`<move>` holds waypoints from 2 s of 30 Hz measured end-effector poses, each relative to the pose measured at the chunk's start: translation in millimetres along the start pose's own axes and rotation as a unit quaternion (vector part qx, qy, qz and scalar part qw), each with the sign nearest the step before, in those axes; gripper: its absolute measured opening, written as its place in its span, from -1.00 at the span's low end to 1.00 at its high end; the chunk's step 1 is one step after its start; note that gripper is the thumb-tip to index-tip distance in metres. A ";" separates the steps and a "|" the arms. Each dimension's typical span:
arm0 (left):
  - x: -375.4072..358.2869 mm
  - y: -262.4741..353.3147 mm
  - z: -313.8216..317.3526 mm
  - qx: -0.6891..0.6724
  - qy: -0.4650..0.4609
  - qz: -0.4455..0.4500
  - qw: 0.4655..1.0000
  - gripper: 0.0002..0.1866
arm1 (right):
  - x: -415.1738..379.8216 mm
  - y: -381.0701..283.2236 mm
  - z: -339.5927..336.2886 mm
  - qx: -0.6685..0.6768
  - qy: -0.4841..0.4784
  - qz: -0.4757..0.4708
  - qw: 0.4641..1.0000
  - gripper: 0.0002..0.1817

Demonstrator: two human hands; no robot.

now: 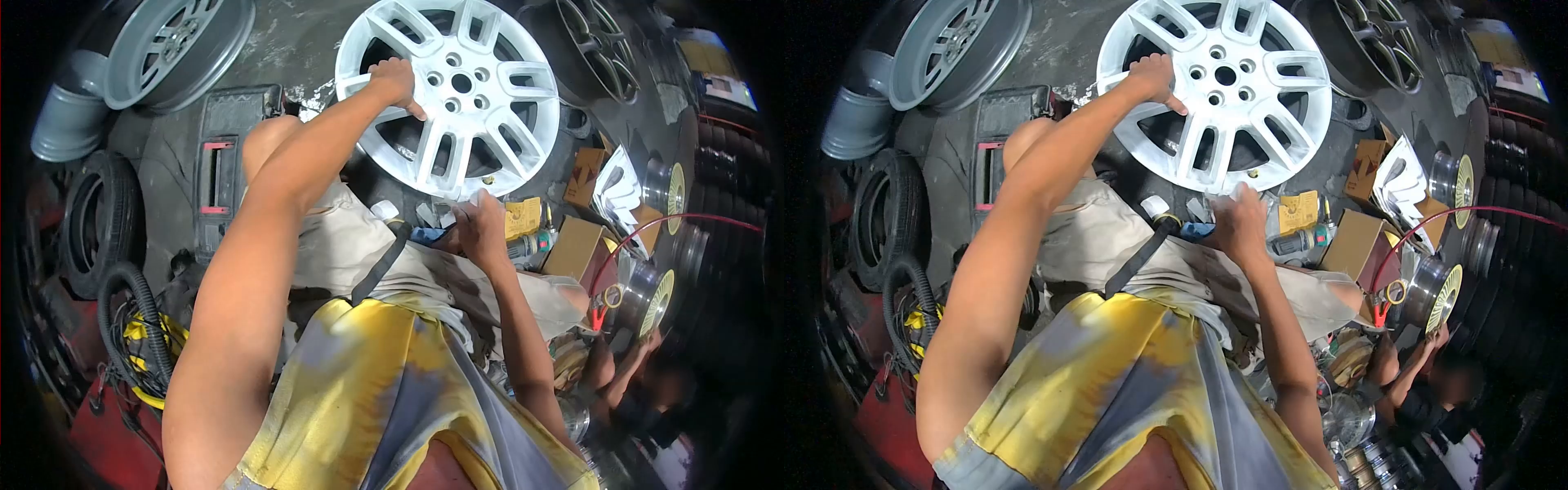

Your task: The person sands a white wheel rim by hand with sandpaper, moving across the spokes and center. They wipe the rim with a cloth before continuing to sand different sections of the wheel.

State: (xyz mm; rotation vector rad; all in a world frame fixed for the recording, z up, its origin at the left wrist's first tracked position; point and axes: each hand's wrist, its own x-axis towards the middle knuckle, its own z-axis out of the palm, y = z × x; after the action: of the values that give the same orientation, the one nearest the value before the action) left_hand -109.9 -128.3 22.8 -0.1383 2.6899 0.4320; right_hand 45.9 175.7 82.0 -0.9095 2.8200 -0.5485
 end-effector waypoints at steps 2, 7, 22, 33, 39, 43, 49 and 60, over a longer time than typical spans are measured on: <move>-1.5 0.4 -2.5 -0.008 -0.016 0.002 1.000 0.31 | -10.9 11.2 -8.5 0.069 -0.012 0.040 0.997 -0.79; -18.8 16.4 -4.0 0.043 0.006 0.024 0.999 0.17 | -24.2 28.9 4.7 0.247 0.111 0.205 0.941 -0.72; -102.1 65.3 74.8 0.115 0.142 0.416 0.891 -0.04 | -37.9 22.8 12.3 0.307 0.152 0.294 0.892 -0.68; -178.6 101.9 64.1 0.276 -0.033 0.266 0.923 -0.14 | -39.5 36.6 34.9 0.486 0.158 0.350 0.785 -0.59; -165.3 105.6 86.3 0.289 -0.022 0.253 0.923 -0.15 | -47.3 34.9 34.5 0.333 0.191 0.301 0.873 -0.68; -178.9 102.1 89.0 -0.019 -0.077 0.299 0.951 -0.35 | -37.9 25.2 18.9 0.265 0.218 0.248 0.906 -0.75; -102.6 75.2 -7.0 -0.143 -0.120 0.353 0.917 -0.69 | -19.6 8.8 19.4 0.071 0.146 0.089 0.983 -0.66; -31.9 -9.5 -30.5 0.064 -0.050 0.017 0.997 -0.33 | 22.2 10.5 45.9 -0.055 0.088 0.011 0.995 -0.50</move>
State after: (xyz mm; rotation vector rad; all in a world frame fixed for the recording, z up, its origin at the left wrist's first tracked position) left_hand -91.0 -146.0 59.7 -0.0343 2.6154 0.2686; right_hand 32.7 156.9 35.3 -0.8888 3.0408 -0.4980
